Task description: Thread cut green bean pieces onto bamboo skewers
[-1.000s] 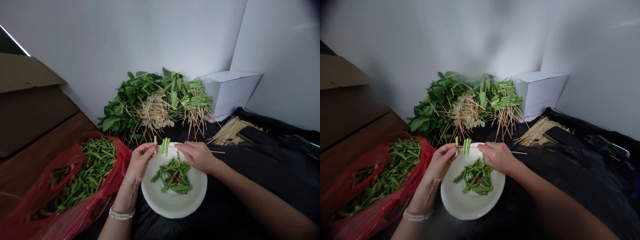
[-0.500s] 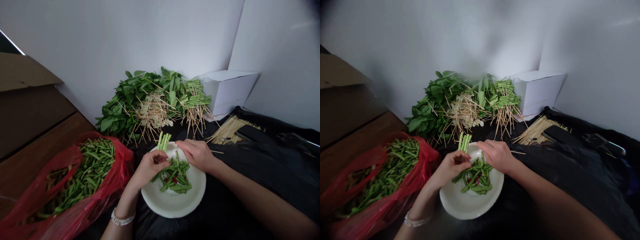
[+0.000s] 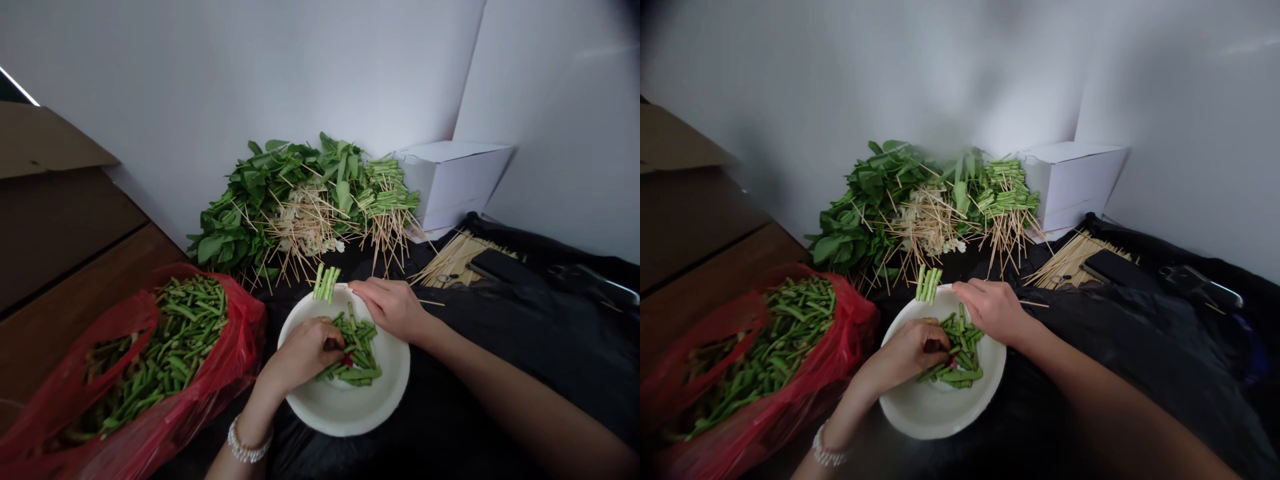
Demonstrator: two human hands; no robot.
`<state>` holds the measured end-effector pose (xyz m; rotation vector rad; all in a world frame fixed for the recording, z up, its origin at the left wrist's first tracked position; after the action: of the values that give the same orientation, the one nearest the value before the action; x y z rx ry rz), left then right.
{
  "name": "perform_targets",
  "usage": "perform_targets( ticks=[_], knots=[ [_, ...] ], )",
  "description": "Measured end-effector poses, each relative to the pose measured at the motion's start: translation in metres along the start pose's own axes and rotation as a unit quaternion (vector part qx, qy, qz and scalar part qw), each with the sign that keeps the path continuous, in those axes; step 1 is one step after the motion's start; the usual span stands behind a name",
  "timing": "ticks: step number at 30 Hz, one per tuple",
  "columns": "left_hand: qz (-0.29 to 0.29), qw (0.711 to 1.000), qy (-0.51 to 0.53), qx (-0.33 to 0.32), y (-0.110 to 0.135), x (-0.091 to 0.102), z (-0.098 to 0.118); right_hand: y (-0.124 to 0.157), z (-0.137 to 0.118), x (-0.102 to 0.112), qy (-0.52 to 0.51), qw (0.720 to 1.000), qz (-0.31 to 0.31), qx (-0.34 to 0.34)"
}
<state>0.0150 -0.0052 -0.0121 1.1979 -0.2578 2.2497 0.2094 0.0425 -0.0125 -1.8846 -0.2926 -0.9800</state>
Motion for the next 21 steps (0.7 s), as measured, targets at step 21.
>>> perform_targets(
  ticks=[21],
  knots=[
    [0.323, 0.762, 0.560, 0.042, 0.004, 0.031, -0.023, 0.002, -0.001, 0.000, 0.020, 0.999, 0.016, 0.020]
  ],
)
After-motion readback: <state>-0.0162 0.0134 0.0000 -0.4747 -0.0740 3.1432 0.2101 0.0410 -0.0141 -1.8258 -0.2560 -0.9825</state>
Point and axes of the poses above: each hand's wrist, its own y-axis away from the middle knuckle, its own x-axis out of the back of the hand, z = x × y, the point moved 2 cm from there along -y, towards the middle knuckle, and after that the axes turned 9 degrees about -z, right-handed, at the moved point
